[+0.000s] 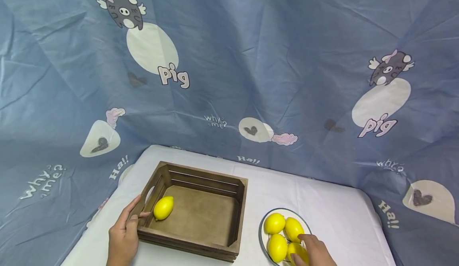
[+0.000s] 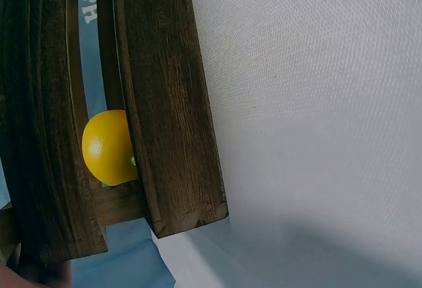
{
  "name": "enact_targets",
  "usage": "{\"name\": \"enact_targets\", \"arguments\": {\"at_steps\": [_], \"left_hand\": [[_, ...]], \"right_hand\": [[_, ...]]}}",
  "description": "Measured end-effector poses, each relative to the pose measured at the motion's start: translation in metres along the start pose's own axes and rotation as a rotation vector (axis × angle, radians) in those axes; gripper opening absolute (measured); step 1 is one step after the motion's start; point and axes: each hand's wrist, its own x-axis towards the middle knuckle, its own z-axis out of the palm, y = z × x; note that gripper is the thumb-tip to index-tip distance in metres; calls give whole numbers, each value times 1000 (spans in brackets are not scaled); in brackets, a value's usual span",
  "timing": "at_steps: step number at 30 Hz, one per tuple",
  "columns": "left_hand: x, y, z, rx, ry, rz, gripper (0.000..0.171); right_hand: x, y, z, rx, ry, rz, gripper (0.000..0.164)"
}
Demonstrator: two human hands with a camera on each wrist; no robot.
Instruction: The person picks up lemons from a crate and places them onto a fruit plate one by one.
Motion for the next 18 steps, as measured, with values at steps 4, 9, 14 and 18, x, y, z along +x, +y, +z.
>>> {"name": "enact_targets", "arguments": {"at_steps": [4,9,14,18], "left_hand": [[1,0,-1,1,9,-5,53],[1,2,0,-5,7,-18,54],[1,1,-1,-20,-12,-10,55],[1,0,-1,-28,-16,-4,54]], "right_hand": [[3,-38,-27,-34,90,-141,51],[13,-90,-50,-89,215,-322,48],[28,-133,-61,-148,287,-534,61],[37,-162,-67,-161,266,-623,74]]}}
